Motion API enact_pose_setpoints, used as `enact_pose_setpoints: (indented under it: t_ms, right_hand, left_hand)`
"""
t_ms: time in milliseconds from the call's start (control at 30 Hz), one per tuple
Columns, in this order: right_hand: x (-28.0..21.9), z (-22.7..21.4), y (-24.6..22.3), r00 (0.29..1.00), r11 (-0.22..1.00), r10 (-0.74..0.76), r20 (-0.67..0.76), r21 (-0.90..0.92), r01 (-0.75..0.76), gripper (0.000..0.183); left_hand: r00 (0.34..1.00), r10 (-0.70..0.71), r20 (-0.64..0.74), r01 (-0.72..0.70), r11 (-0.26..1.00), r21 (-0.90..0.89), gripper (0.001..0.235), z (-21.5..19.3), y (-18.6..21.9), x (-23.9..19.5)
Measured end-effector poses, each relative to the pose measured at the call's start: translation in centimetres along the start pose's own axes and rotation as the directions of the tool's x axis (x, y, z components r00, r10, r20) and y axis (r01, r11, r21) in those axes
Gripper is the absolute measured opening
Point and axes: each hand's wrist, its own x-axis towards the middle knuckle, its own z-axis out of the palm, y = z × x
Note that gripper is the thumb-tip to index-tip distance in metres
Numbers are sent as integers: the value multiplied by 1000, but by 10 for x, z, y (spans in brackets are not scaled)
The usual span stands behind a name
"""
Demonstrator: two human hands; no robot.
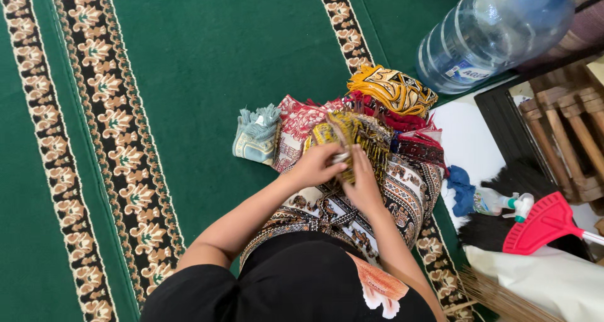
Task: The person folds multiple patterned mats by hand and places them one by one onto a wooden shelf.
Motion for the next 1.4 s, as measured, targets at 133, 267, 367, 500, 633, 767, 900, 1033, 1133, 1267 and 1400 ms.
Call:
enact_pose_setpoints:
  t_ms: [133,267,367,500,633,767,900,1033,1133,1267,1400]
  right_hand:
    - [-14,-4,48,763,584,646,16,633,-508,76]
    - [-73,-29,127,208,204,968,-141,924,-323,69]
    - [-126,-31,152,270,348,908,-321,936,-59,59]
    - [-172,-29,156,250,326,924,-290,938,-118,47]
    - [-182,-26,174,45,161,987,-155,957,-239,51]
    - [-194,-41,200,251,386,921,-297,774,-502,33]
    - [-196,-56,219,334,463,880,-338,458,-759,39]
    - [-192,-60,225,349,410,912,-214,473,-780,44]
    - [-193,-59,223,353,372,927,-131,453,-810,40]
    - [-198,-48,214,406,536,844,-352,601,-593,30]
    - [-193,-35,210,372,701,710,-598,650,-292,28]
  left_hand:
    - [890,401,-214,-399,915,57,50,-3,4,7]
    - [965,200,-171,-127,922,365,70,-4,-46,9]
    - [992,-64,-112,105,905,413,72,0,-78,2]
    - [951,-263,-164,307,876,371,76,3,-105,9]
    - [923,-308,-230,360,903,234,60,-3,-122,29]
    - [943,-257,-211,301,930,210,55,-6,-119,50]
    - [959,-143,-244,189,966,176,45,-8,-107,67]
    - [993,-101,-65,115,956,271,30,-12,-88,82]
    - [982,170,-87,-145,959,244,32,-12,-57,97]
    - [986,155,-65,-151,987,60,31,-5,-30,120]
    - [936,269,-228,-235,958,164,33,20,-81,153]
